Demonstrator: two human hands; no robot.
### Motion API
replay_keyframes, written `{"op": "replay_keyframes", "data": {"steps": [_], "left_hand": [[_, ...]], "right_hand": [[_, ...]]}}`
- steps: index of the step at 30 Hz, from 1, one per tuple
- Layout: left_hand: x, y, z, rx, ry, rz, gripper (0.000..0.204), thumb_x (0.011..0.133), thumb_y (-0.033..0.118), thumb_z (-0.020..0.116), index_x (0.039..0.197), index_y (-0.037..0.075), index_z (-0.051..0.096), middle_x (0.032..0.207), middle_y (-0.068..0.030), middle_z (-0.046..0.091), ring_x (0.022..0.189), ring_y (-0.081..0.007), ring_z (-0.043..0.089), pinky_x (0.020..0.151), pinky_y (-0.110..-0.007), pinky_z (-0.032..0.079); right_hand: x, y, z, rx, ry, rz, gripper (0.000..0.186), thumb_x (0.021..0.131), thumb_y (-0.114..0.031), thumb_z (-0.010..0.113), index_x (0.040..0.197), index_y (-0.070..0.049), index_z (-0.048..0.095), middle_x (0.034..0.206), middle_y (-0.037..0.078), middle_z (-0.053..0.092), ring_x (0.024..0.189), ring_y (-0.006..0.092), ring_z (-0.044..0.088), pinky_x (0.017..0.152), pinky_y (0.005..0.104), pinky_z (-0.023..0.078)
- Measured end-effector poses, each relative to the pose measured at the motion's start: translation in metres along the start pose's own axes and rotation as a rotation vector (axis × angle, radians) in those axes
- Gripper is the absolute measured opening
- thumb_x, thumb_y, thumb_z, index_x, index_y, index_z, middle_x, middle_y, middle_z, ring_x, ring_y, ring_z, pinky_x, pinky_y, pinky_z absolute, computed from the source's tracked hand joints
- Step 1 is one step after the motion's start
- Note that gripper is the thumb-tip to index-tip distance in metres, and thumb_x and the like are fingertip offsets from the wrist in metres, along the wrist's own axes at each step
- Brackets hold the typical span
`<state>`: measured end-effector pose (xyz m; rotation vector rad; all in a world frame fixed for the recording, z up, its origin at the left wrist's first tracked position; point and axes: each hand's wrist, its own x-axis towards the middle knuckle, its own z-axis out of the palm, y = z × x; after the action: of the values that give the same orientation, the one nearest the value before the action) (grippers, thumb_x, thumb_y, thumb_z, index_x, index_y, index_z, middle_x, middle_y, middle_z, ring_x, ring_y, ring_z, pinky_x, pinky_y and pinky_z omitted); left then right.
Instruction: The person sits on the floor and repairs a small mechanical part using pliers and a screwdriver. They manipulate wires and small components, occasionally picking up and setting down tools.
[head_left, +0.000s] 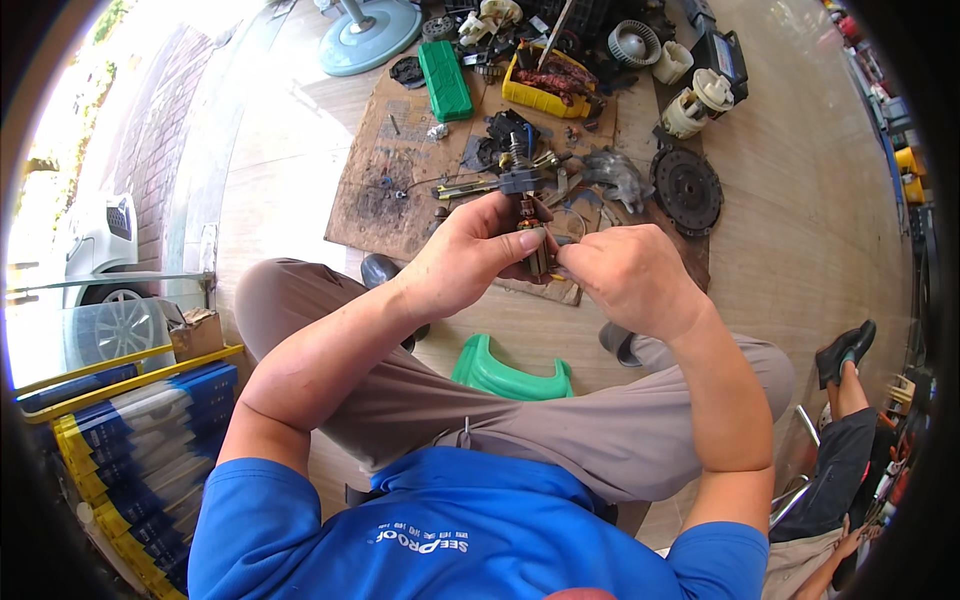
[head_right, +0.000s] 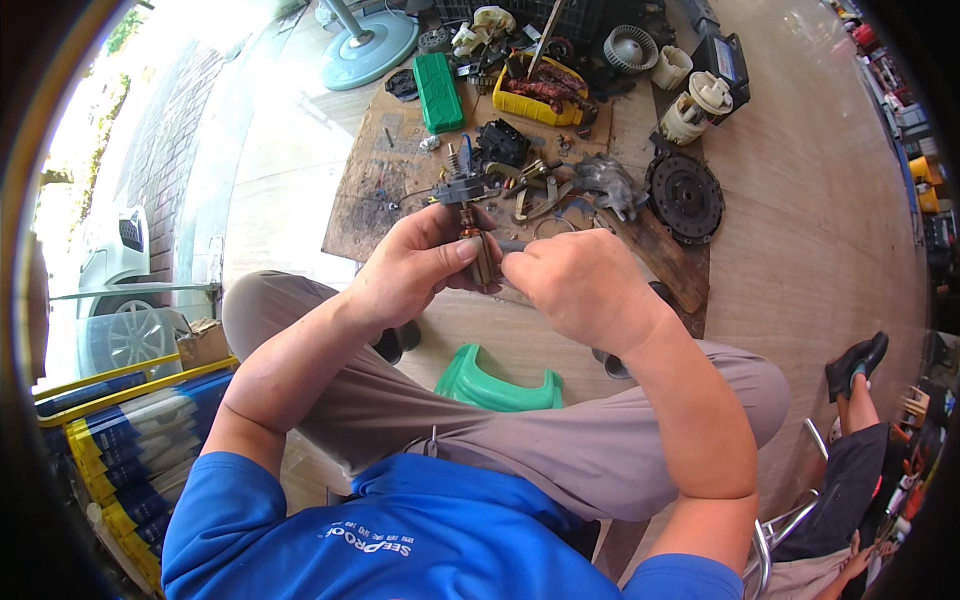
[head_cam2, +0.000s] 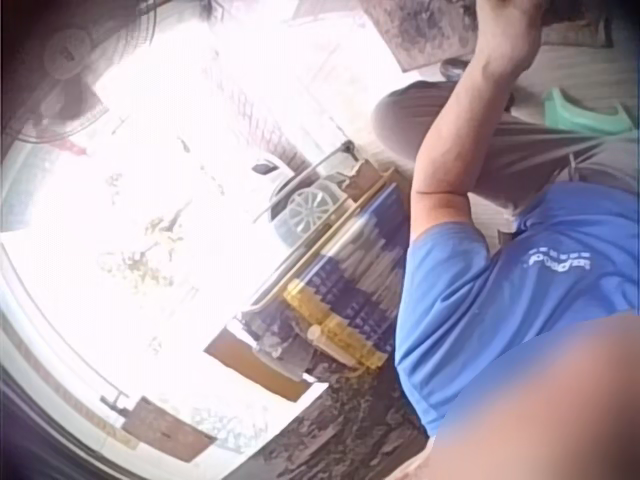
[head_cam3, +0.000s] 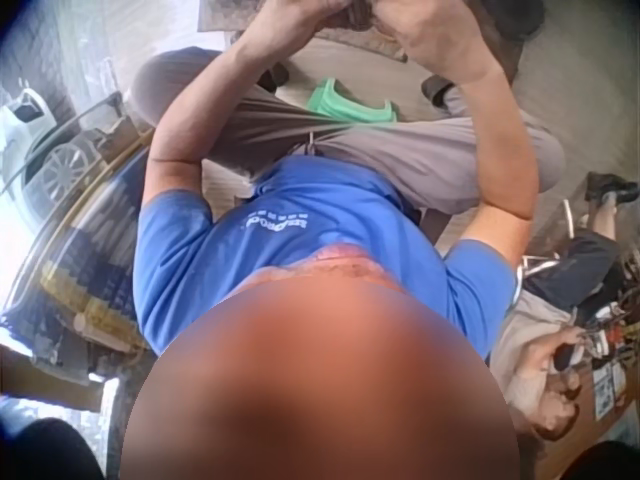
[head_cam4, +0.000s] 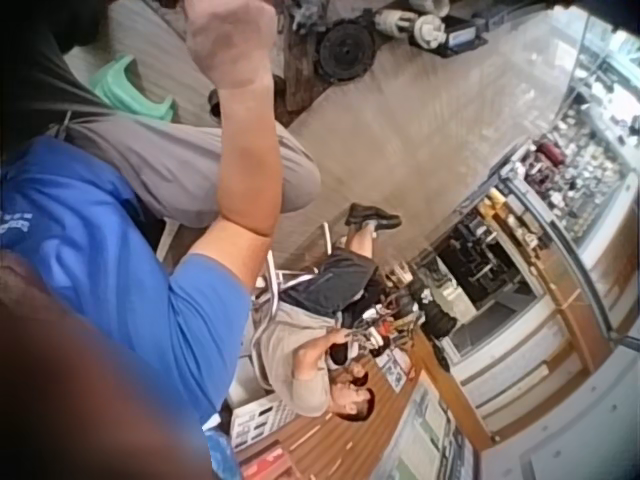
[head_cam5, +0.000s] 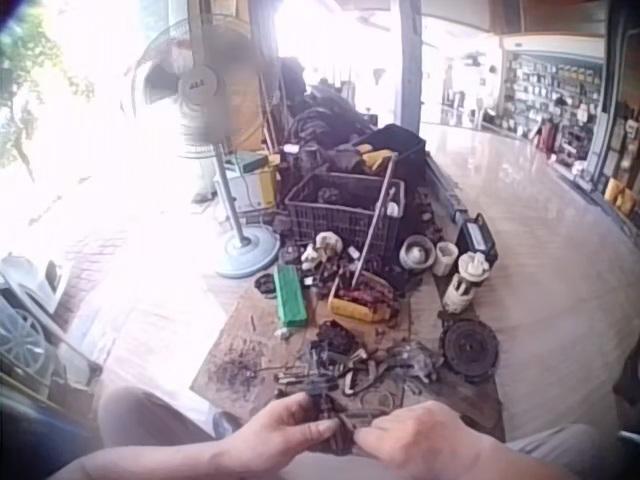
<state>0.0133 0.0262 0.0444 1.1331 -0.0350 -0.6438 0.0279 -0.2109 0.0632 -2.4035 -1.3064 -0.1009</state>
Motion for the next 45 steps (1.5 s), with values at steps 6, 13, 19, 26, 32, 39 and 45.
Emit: {"op": "replay_keyframes", "data": {"steps": [6, 13, 19, 26, 32, 39, 45], "left_hand": [[-0.001, 0.004, 0.003, 0.04, 0.01, 0.007, 0.024, 0.106, 0.011, 0.058, 0.127, -0.001, 0.056, 0.11, -0.0082, 0.069, 0.102, -0.0161, 0.068, 0.091, -0.033, 0.058], [0.005, -0.004, -0.012, -0.267, -0.129, 0.064, 0.029, 0.105, 0.017, 0.058, 0.131, 0.005, 0.055, 0.117, -0.0136, 0.068, 0.112, -0.028, 0.068, 0.1, -0.047, 0.056], [0.008, -0.015, -0.023, -0.375, -0.179, 0.062, 0.03, 0.106, 0.017, 0.055, 0.134, 0.006, 0.055, 0.123, -0.0154, 0.066, 0.122, -0.0363, 0.064, 0.103, -0.05, 0.054], [0.007, -0.013, -0.027, -0.222, -0.201, 0.03, 0.032, 0.104, 0.014, 0.058, 0.135, 0.004, 0.054, 0.121, -0.015, 0.067, 0.117, -0.0312, 0.067, 0.101, -0.044, 0.056], [0.009, -0.013, -0.025, -0.126, -0.223, 0.056, 0.033, 0.103, 0.01, 0.059, 0.135, 0.004, 0.053, 0.12, -0.0133, 0.068, 0.114, -0.0282, 0.068, 0.1, -0.042, 0.055], [0.004, -0.005, -0.017, -0.172, -0.123, 0.069, 0.028, 0.104, 0.01, 0.059, 0.131, 0.003, 0.054, 0.117, -0.0111, 0.067, 0.112, -0.0276, 0.068, 0.101, -0.043, 0.055], [0.006, -0.012, -0.021, -0.022, 0.071, -0.007, 0.02, 0.104, 0.005, 0.057, 0.124, 0.002, 0.058, 0.109, -0.0099, 0.069, 0.104, -0.0231, 0.069, 0.096, -0.04, 0.057]], "right_hand": [[0.0, -0.003, -0.002, 0.0, 0.024, 0.003, 0.004, 0.081, -0.011, 0.06, 0.079, -0.01, 0.057, 0.07, 0.005, 0.061, 0.068, 0.0259, 0.068, 0.057, 0.0397, 0.053], [0.005, 0.002, -0.006, 0.029, 0.086, 0.029, 0.003, 0.082, -0.01, 0.064, 0.084, -0.009, 0.062, 0.072, 0.007, 0.063, 0.072, 0.027, 0.068, 0.06, 0.0398, 0.053], [0.003, 0.01, -0.014, 0.094, 0.213, 0.115, 0.014, 0.081, -0.004, 0.076, 0.093, -0.002, 0.069, 0.075, 0.014, 0.063, 0.069, 0.0341, 0.062, 0.061, 0.0414, 0.05], [0.004, 0.011, -0.023, -0.051, 0.246, 0.149, 0.009, 0.08, -0.01, 0.075, 0.084, -0.007, 0.067, 0.073, 0.008, 0.059, 0.071, 0.0295, 0.063, 0.061, 0.0404, 0.051], [0.001, 0.02, -0.02, -0.044, 0.263, 0.162, 0.017, 0.081, -0.016, 0.076, 0.075, -0.008, 0.063, 0.072, 0.009, 0.058, 0.069, 0.0312, 0.062, 0.06, 0.0417, 0.05], [-0.009, 0.05, -0.014, -0.056, 0.245, 0.247, 0.016, 0.083, -0.017, 0.076, 0.077, -0.007, 0.065, 0.074, 0.01, 0.06, 0.072, 0.0321, 0.062, 0.063, 0.0422, 0.051], [-0.028, 0.082, 0.002, -0.152, 0.117, 0.441, 0.014, 0.087, -0.022, 0.074, 0.091, -0.009, 0.069, 0.091, 0.012, 0.064, 0.09, 0.0337, 0.065, 0.075, 0.0438, 0.056]]}}
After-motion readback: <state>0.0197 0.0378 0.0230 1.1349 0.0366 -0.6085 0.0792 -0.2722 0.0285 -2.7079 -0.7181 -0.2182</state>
